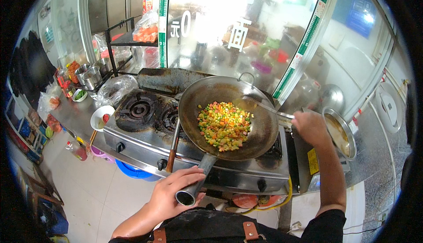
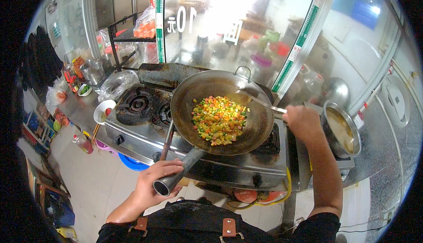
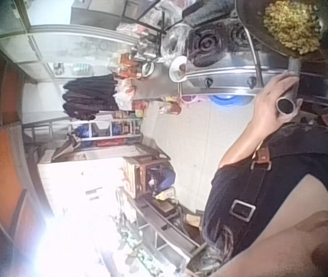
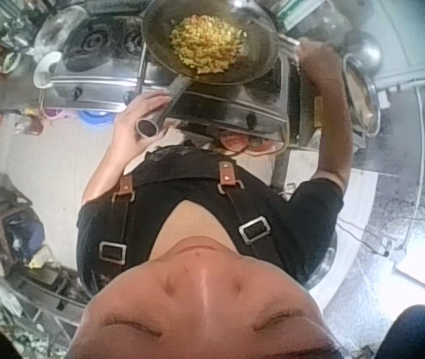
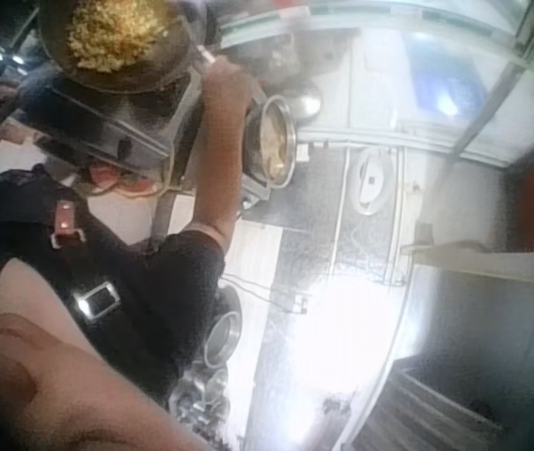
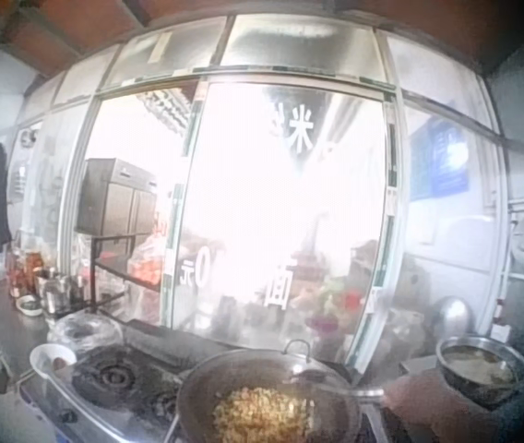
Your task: The person stir-fries mixed vegetables in a wok, washes a metal bowl and green vegetables in a sink, then returns to the wok to continue cooking and serves the finished dish into a plate.
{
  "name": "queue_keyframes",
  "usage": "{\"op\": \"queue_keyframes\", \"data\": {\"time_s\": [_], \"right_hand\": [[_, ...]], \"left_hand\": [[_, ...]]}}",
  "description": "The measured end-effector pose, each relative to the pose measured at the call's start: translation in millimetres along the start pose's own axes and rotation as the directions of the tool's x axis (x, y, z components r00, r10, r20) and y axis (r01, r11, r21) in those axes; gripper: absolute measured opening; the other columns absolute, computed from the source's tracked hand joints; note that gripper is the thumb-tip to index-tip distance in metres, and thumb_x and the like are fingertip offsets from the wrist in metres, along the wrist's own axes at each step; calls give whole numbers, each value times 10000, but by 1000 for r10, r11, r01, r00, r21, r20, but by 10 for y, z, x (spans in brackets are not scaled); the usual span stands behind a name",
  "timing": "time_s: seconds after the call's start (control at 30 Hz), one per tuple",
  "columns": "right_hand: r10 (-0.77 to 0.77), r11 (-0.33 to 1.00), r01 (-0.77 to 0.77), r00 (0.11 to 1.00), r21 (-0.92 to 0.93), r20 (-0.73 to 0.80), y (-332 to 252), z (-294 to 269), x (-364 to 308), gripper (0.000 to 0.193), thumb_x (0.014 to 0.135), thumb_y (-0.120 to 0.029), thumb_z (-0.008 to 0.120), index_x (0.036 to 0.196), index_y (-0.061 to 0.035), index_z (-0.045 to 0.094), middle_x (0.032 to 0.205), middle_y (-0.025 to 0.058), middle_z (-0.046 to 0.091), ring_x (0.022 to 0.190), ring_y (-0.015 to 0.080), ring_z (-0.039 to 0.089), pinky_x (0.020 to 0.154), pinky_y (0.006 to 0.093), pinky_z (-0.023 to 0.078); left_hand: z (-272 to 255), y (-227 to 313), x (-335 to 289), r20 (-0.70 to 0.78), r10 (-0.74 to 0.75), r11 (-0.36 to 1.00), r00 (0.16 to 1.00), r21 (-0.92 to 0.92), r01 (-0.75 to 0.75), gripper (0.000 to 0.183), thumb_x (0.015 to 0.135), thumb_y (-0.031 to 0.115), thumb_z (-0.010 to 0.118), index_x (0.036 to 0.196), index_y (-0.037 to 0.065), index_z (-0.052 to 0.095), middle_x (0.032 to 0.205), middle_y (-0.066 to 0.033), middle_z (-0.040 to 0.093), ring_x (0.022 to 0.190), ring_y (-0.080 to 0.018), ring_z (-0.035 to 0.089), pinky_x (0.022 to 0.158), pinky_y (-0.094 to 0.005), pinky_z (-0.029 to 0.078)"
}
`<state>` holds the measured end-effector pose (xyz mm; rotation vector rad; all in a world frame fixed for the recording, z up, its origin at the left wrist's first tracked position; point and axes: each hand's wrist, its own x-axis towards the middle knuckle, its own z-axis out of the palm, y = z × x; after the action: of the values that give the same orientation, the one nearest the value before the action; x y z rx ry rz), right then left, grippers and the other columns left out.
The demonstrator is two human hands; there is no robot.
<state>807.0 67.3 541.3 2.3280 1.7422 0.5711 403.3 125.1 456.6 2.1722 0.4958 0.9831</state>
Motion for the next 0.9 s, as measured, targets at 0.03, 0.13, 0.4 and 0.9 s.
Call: {"op": "queue_keyframes", "data": {"time_s": [0.03, 0.13, 0.4, 0.9], "right_hand": [[21, 999, -21, 999, 29, -27, 100, 27, 121, 261, 907, -342, 571, 892, -89, 631, 833, 149, 675, 784, 359, 663, 677, 471, 517], [102, 994, -103, 994, 44, 32, 227, 171, 442, 267, 916, -331, 557, 923, -74, 630, 871, 171, 673, 859, 374, 650, 743, 479, 507], [-155, 963, 132, 984, 235, 84, -668, 349, 620, 268, 934, -313, 534, 959, -56, 605, 888, 189, 677, 834, 370, 665, 716, 484, 530], [19, 950, 66, 963, -304, 267, 213, -488, 500, 297, 860, -385, 582, 852, -106, 683, 837, 127, 682, 785, 304, 667, 756, 451, 514]], "left_hand": [[1, -1, 1, 0, -1, 1000, 1000, 0, 1, 428, 727, 136, 794, 1118, 68, 633, 1148, -127, 647, 1108, -299, 622, 885, -379, 536], [6, -4, -3, -1, -6, 1000, 1000, -9, 6, 426, 727, 136, 794, 1117, 70, 634, 1147, -127, 647, 1102, -296, 625, 885, -378, 537], [-1, -17, -3, -5, 8, 1000, 1000, -4, -8, 431, 726, 137, 794, 1122, 65, 638, 1144, -126, 649, 1093, -296, 629, 880, -377, 539], [-14, -23, 2, 12, -1, 1000, 1000, -21, 2, 434, 725, 136, 797, 1121, 62, 637, 1153, -133, 643, 1094, -302, 628, 886, -377, 533]]}}
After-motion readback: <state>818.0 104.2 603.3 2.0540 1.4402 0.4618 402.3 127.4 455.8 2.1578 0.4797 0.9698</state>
